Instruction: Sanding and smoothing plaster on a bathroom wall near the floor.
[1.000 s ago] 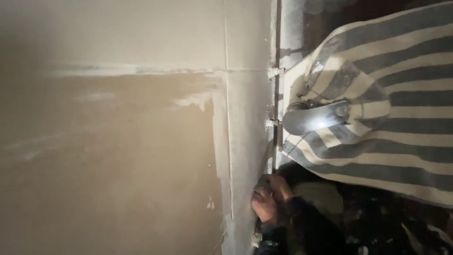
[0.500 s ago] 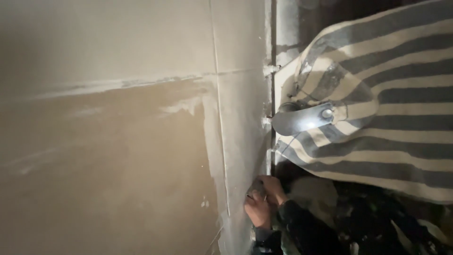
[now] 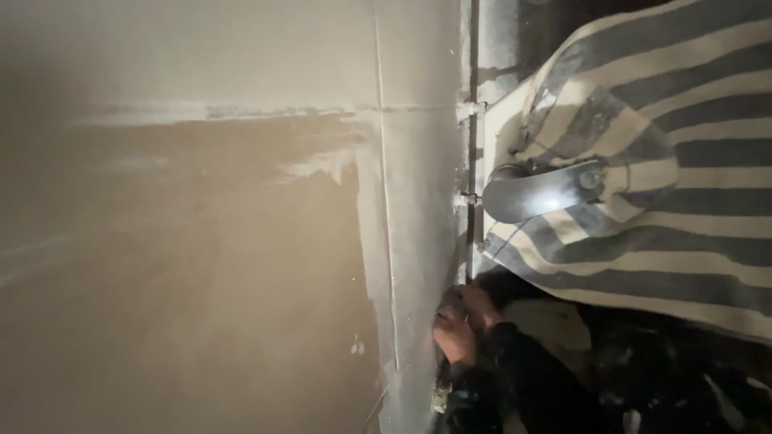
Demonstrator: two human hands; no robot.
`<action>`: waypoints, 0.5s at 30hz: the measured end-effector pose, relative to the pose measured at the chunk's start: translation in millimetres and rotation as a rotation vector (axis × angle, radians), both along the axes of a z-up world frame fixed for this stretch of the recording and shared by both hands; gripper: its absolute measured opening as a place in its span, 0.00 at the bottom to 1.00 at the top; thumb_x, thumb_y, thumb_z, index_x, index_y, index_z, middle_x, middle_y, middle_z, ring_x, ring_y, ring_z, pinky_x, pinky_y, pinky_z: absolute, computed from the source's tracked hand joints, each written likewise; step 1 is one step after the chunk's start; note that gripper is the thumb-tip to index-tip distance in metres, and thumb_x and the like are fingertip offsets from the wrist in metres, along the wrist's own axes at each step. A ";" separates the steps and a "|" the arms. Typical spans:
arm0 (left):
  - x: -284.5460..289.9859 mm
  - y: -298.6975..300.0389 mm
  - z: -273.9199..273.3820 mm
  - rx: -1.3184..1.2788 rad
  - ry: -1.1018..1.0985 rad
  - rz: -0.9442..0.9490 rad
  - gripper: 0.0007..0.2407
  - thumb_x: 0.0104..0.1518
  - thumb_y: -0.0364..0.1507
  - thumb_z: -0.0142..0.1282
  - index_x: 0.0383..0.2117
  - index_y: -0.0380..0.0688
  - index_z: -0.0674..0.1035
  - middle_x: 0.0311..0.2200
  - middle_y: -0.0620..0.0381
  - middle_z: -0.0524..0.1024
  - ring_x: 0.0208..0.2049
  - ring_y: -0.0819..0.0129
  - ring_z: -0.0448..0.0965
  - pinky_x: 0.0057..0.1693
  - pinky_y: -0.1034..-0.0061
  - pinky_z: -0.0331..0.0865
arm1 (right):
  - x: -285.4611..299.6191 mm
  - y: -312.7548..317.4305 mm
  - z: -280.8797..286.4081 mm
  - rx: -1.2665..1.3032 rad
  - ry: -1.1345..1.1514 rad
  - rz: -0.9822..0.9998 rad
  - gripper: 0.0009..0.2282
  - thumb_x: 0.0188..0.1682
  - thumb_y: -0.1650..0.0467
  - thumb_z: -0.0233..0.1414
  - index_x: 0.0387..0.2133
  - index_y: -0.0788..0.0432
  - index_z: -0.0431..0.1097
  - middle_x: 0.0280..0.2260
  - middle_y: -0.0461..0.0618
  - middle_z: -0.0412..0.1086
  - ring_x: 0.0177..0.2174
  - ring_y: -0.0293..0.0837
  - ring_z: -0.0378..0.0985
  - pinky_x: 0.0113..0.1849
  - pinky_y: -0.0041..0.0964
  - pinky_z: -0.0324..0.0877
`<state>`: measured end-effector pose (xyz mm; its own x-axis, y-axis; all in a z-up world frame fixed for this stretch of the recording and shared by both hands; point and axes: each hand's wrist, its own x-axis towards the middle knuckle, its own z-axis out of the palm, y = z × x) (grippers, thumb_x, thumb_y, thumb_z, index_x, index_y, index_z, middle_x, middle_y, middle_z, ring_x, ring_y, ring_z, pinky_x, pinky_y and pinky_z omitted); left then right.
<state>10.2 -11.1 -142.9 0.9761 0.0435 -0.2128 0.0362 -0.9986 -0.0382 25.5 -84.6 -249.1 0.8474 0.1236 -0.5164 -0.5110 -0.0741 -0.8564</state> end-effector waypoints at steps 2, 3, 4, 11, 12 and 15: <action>-8.7 9.4 -28.3 -0.058 -0.001 0.021 0.17 0.50 0.37 0.63 0.35 0.35 0.77 0.31 0.37 0.76 0.31 0.38 0.77 0.37 0.51 0.71 | -4.9 2.3 -21.3 -0.038 -0.076 0.048 0.10 0.46 0.68 0.52 0.38 0.58 0.75 0.37 0.59 0.77 0.39 0.57 0.81 0.39 0.47 0.75; -14.1 13.7 -42.2 -0.114 -0.006 0.042 0.19 0.48 0.38 0.65 0.36 0.33 0.76 0.30 0.37 0.76 0.31 0.38 0.77 0.36 0.52 0.71 | -8.2 3.2 -31.6 -0.074 -0.155 0.096 0.08 0.48 0.67 0.52 0.35 0.57 0.76 0.36 0.58 0.78 0.38 0.57 0.81 0.39 0.47 0.75; -11.5 11.6 -44.7 -0.116 -0.003 0.046 0.19 0.48 0.38 0.65 0.36 0.33 0.76 0.30 0.37 0.76 0.31 0.38 0.77 0.36 0.52 0.71 | -4.5 1.2 -36.7 -0.076 -0.152 0.100 0.08 0.48 0.67 0.52 0.35 0.57 0.76 0.36 0.58 0.78 0.38 0.57 0.81 0.39 0.47 0.75; -34.4 14.8 -67.5 -0.036 0.115 0.019 0.18 0.50 0.38 0.62 0.40 0.35 0.77 0.34 0.39 0.77 0.32 0.43 0.78 0.36 0.53 0.71 | -19.7 4.3 -87.5 -0.137 -0.142 0.198 0.11 0.46 0.67 0.53 0.39 0.58 0.75 0.35 0.58 0.78 0.37 0.55 0.81 0.39 0.47 0.74; -31.3 17.0 -72.3 -0.040 0.110 0.012 0.18 0.49 0.38 0.62 0.40 0.36 0.78 0.34 0.39 0.77 0.32 0.43 0.79 0.36 0.53 0.71 | -23.2 11.7 -107.3 -0.076 -0.096 0.151 0.10 0.49 0.67 0.51 0.38 0.58 0.75 0.36 0.57 0.78 0.37 0.52 0.82 0.39 0.46 0.74; -21.5 14.1 -81.2 -0.056 0.089 0.006 0.18 0.48 0.38 0.62 0.40 0.37 0.78 0.34 0.40 0.78 0.33 0.44 0.79 0.37 0.54 0.71 | 15.0 -19.7 -30.0 -0.111 0.004 0.321 0.11 0.47 0.65 0.53 0.38 0.57 0.76 0.35 0.56 0.79 0.35 0.50 0.84 0.39 0.45 0.75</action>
